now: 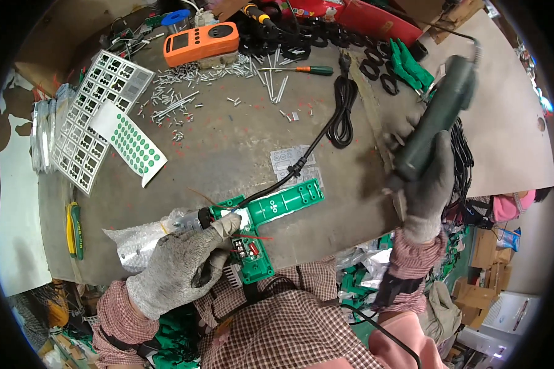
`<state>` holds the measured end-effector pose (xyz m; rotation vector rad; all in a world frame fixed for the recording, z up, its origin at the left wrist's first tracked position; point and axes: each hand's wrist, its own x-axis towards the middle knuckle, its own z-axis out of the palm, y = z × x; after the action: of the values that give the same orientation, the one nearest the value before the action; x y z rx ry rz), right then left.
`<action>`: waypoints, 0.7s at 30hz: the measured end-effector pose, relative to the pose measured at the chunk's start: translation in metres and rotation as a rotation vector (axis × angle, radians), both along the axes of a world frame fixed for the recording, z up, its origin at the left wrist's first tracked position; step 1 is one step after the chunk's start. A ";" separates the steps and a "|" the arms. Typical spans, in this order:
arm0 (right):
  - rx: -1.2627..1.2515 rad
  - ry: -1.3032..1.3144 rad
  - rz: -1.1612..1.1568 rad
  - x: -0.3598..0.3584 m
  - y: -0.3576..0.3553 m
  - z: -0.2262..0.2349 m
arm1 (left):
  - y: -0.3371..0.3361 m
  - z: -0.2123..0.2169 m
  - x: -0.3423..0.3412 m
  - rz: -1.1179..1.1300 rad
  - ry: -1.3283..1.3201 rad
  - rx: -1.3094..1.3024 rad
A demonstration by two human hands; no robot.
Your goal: The recorder is assembling green plastic housings for electronic devices using an electric screwdriver.
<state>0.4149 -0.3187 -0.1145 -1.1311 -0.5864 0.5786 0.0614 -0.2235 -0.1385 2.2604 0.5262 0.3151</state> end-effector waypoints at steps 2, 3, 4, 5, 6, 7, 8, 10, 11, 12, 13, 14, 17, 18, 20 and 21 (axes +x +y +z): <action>0.407 0.281 0.387 -0.032 0.008 0.008 | 0.002 -0.003 0.000 -0.010 -0.028 0.010; 0.482 0.267 0.596 -0.049 0.020 0.018 | 0.002 -0.001 0.000 -0.004 -0.045 0.027; 0.551 0.250 0.802 -0.061 0.029 0.023 | 0.004 -0.001 0.001 -0.005 -0.047 0.027; 0.549 0.248 0.803 -0.068 0.033 0.021 | 0.005 0.000 0.003 -0.017 -0.021 0.016; 0.582 0.253 0.831 -0.073 0.038 0.019 | 0.004 0.002 0.003 -0.019 0.006 0.007; 0.613 0.259 0.859 -0.078 0.042 0.018 | 0.001 -0.002 0.003 -0.009 0.004 0.007; 0.644 0.264 0.888 -0.082 0.045 0.015 | -0.001 -0.008 0.005 0.016 -0.059 0.063; 0.702 0.274 0.936 -0.092 0.052 0.009 | -0.003 -0.010 0.006 0.043 -0.125 0.115; 0.734 0.281 0.959 -0.098 0.056 0.005 | -0.002 -0.003 0.006 0.034 -0.019 0.067; 0.610 0.264 0.778 -0.112 0.052 0.000 | -0.002 0.000 0.005 0.024 0.086 0.018; 0.607 0.264 0.782 -0.121 0.048 -0.002 | -0.002 -0.002 0.003 0.028 0.084 0.016; 0.587 0.279 0.681 -0.128 0.044 -0.003 | -0.003 -0.005 0.002 0.007 0.057 0.156; 0.586 0.299 0.568 -0.132 0.049 -0.008 | -0.006 -0.014 0.002 0.011 -0.023 0.330; 0.586 0.230 0.656 -0.127 0.051 -0.010 | -0.007 -0.015 0.000 0.045 -0.072 0.366; 0.585 0.081 0.822 -0.111 0.054 -0.010 | -0.008 -0.014 -0.002 0.032 -0.036 0.361; 0.583 0.002 0.901 -0.104 0.054 -0.009 | -0.008 -0.013 -0.001 0.014 -0.003 0.358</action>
<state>0.3110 -0.2643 -0.1233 -0.2662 -1.1825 1.0806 0.0608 -0.2319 -0.1515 2.6007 0.5165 0.4498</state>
